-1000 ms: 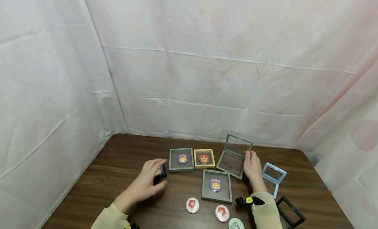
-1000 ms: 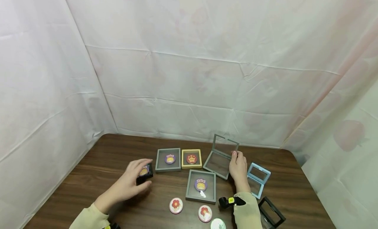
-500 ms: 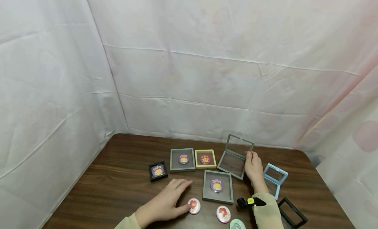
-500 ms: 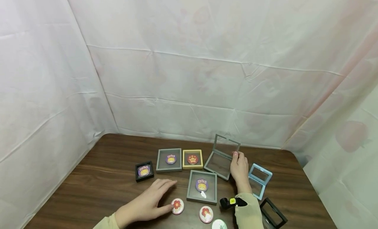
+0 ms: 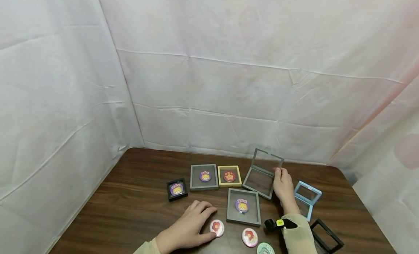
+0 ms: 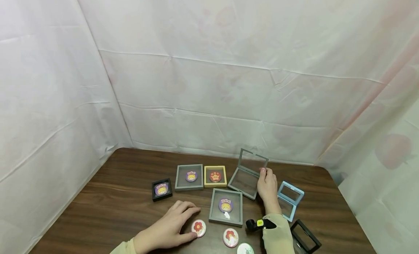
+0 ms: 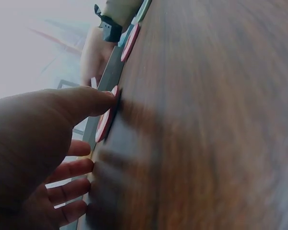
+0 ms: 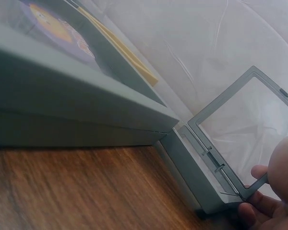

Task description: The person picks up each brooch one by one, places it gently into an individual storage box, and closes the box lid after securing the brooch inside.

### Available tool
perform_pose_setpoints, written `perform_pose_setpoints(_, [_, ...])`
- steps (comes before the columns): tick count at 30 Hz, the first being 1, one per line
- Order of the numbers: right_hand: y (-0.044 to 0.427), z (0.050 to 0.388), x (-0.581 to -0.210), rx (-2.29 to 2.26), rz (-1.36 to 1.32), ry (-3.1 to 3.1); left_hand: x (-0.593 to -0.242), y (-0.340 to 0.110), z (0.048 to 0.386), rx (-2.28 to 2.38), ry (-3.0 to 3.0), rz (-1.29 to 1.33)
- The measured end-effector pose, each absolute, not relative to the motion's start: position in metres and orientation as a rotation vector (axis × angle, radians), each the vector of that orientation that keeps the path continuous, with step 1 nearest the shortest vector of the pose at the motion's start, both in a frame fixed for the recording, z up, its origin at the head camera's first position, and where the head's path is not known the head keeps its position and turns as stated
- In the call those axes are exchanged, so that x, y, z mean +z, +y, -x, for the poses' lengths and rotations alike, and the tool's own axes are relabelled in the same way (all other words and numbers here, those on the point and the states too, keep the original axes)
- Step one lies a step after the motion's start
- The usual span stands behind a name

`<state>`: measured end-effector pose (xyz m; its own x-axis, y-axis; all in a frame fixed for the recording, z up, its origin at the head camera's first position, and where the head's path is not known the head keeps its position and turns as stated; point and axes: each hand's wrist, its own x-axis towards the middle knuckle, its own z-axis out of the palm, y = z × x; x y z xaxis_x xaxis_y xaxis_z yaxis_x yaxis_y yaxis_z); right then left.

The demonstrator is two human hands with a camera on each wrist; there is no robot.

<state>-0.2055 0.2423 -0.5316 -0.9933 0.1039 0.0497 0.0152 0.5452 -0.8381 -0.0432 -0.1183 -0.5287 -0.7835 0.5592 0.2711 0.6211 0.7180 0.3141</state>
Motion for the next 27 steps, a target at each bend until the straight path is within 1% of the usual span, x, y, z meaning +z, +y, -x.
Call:
perform_pose_setpoints(18, [0.2458,0.206,-0.5362,1.437,0.103,-2.683,-0.5361,-0.1159,0.0441,-0.641,-2.76,0.987])
perform_pose_setpoints(27, [0.244,0.2062,-0.5339,1.439,0.083,-2.683,-0.5336,-0.1205,0.0474,-0.667,-2.724,0.974])
